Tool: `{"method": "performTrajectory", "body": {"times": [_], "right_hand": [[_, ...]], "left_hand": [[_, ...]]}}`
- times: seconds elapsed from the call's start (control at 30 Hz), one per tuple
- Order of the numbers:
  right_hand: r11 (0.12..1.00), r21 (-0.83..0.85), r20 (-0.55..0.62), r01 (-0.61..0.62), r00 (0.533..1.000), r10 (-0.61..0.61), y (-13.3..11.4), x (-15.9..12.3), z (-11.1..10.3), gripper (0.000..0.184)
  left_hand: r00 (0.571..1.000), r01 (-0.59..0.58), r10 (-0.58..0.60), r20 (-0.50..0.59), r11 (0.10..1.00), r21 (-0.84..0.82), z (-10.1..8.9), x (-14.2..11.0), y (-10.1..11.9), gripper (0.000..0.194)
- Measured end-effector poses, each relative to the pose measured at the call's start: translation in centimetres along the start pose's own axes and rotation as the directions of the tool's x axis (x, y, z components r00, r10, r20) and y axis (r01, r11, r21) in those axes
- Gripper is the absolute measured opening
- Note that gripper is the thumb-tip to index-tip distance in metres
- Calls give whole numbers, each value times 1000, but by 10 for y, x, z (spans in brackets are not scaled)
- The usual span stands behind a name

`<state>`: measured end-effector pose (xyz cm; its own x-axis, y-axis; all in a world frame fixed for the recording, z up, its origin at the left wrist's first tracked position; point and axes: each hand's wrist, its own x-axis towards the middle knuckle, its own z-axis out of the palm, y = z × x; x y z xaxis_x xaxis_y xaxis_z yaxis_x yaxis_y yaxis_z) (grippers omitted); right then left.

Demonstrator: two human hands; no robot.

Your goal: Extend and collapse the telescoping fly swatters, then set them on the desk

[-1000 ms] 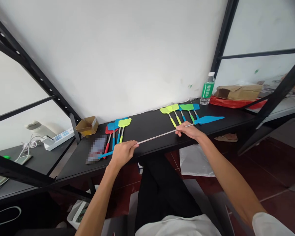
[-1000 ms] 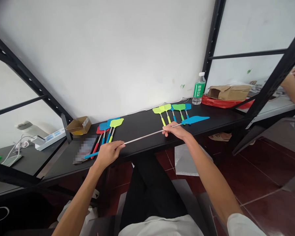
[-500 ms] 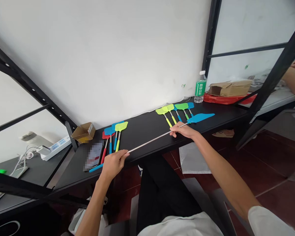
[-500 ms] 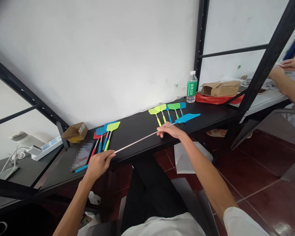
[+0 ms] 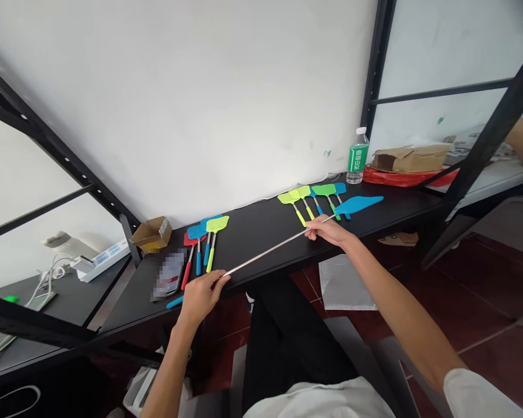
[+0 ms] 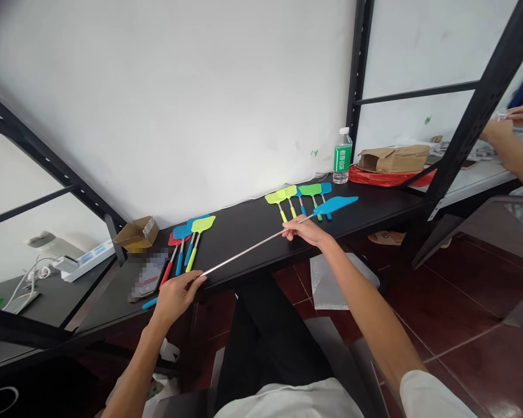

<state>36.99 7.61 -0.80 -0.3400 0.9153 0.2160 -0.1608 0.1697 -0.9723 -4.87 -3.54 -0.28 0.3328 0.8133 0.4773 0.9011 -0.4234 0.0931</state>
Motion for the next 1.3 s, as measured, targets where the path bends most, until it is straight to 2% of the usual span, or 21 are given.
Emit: {"method": "performTrajectory", "body": {"times": [0.13, 0.23, 0.3, 0.37, 0.47, 0.57, 0.73, 0.83, 0.97, 1.13, 1.3], "right_hand": [[989, 130, -161, 65, 986, -43, 3, 5, 2, 38], [991, 85, -291, 101, 954, -72, -3, 6, 5, 42], [992, 27, -395, 126, 913, -105, -11, 6, 4, 45], [986, -18, -450, 165, 879, -156, -19, 4, 0, 47], [979, -58, -465, 196, 862, -201, -31, 1, -5, 48], [980, -53, -479, 190, 857, -192, -40, -2, -6, 49], [980, -15, -499, 199, 848, -180, -52, -5, -1, 49], [974, 10, -521, 227, 832, -189, -59, -9, -5, 48], [963, 19, -574, 270, 791, -211, -67, -15, -17, 46], [953, 21, -644, 302, 733, -219, -69, -21, -35, 44], [951, 21, -666, 309, 714, -217, -66, -24, -44, 44]], "left_hand": [[998, 54, -54, -39, 999, 6, -3, -10, -4, 34], [996, 85, -85, -36, 996, 5, -5, -18, -6, 33], [995, 101, -100, -18, 995, 13, -7, -21, -6, 34], [993, 112, -113, 17, 993, 31, -9, -23, -3, 35], [987, 133, -137, 84, 990, 50, -13, -28, 6, 37], [975, 171, -170, 141, 985, 5, -13, -41, 23, 36], [947, 257, -182, 263, 923, -286, -8, -65, 54, 35], [925, 324, -206, 319, 866, -380, -8, -67, 64, 38], [916, 345, -202, 347, 838, -423, -10, -65, 66, 40], [921, 335, -182, 344, 821, -462, -3, -72, 59, 42], [918, 333, -185, 352, 842, -424, 1, -79, 49, 42]]}}
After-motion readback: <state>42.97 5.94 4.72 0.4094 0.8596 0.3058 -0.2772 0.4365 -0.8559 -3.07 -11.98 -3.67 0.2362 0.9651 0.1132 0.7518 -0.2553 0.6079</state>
